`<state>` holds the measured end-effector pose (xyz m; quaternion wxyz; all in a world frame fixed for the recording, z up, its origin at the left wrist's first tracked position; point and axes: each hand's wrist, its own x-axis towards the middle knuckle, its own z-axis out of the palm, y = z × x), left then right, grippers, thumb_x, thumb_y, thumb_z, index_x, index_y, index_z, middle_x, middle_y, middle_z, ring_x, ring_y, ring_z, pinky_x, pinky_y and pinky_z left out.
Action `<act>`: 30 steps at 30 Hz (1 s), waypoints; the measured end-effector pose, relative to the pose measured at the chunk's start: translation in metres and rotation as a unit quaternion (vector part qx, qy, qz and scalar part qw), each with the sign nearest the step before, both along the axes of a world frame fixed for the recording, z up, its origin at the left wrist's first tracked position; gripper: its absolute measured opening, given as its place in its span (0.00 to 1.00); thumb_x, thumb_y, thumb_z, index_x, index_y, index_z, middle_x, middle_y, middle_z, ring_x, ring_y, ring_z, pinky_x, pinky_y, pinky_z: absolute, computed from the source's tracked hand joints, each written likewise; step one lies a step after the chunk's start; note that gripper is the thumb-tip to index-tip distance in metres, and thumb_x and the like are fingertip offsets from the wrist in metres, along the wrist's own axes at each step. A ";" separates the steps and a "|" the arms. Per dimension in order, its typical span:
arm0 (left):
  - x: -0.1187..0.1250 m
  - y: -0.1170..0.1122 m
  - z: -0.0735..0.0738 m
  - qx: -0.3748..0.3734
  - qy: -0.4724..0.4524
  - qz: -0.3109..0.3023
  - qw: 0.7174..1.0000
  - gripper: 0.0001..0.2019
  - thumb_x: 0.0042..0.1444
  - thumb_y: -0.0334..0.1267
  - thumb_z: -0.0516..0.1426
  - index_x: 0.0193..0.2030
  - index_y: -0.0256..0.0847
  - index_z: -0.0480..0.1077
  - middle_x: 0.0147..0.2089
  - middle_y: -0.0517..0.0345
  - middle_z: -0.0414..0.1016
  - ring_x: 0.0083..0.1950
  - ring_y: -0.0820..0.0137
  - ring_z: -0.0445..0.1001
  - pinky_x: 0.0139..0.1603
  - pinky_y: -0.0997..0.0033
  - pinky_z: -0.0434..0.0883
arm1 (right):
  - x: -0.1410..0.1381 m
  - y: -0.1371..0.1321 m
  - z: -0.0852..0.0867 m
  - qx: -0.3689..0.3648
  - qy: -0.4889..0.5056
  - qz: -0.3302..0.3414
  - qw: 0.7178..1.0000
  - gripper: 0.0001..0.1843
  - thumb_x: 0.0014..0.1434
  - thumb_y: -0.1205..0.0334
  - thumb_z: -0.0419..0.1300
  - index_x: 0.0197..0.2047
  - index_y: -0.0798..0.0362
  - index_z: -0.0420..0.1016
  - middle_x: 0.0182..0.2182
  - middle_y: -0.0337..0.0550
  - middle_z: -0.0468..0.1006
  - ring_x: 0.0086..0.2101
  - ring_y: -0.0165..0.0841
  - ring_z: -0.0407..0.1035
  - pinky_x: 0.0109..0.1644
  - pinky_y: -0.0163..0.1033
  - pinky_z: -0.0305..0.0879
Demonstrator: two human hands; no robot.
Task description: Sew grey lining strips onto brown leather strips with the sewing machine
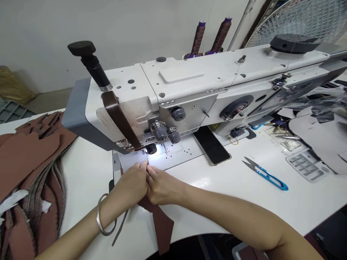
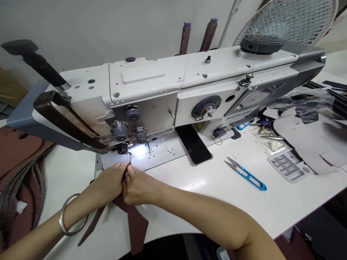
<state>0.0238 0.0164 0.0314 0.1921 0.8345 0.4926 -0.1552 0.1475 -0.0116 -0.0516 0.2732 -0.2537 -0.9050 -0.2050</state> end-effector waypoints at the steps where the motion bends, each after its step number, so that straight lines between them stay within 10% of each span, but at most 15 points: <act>1: -0.001 0.000 -0.001 0.006 -0.006 -0.002 1.000 0.23 0.52 0.22 0.46 0.55 0.33 0.67 0.48 0.44 0.76 0.46 0.62 0.74 0.46 0.64 0.69 | -0.001 0.000 0.000 0.002 0.005 -0.003 1.000 0.07 0.53 0.76 0.57 0.27 0.63 0.76 0.27 0.58 0.78 0.31 0.45 0.72 0.41 0.52 0.66; 14: -0.009 -0.001 -0.016 0.083 -0.052 -0.048 0.994 0.14 0.51 0.20 0.46 0.35 0.39 0.67 0.36 0.52 0.74 0.36 0.65 0.71 0.36 0.66 0.66 | 0.000 0.000 -0.002 0.019 -0.004 -0.021 1.000 0.10 0.52 0.77 0.55 0.31 0.64 0.79 0.30 0.59 0.80 0.34 0.47 0.74 0.41 0.52 0.66; 30: -0.003 0.004 -0.007 0.029 0.001 -0.017 0.999 0.15 0.56 0.22 0.44 0.43 0.35 0.69 0.42 0.49 0.72 0.40 0.64 0.69 0.40 0.65 0.65 | -0.001 0.001 -0.007 0.023 -0.034 -0.043 0.998 0.13 0.58 0.76 0.52 0.38 0.67 0.78 0.36 0.61 0.80 0.39 0.49 0.75 0.53 0.60 0.65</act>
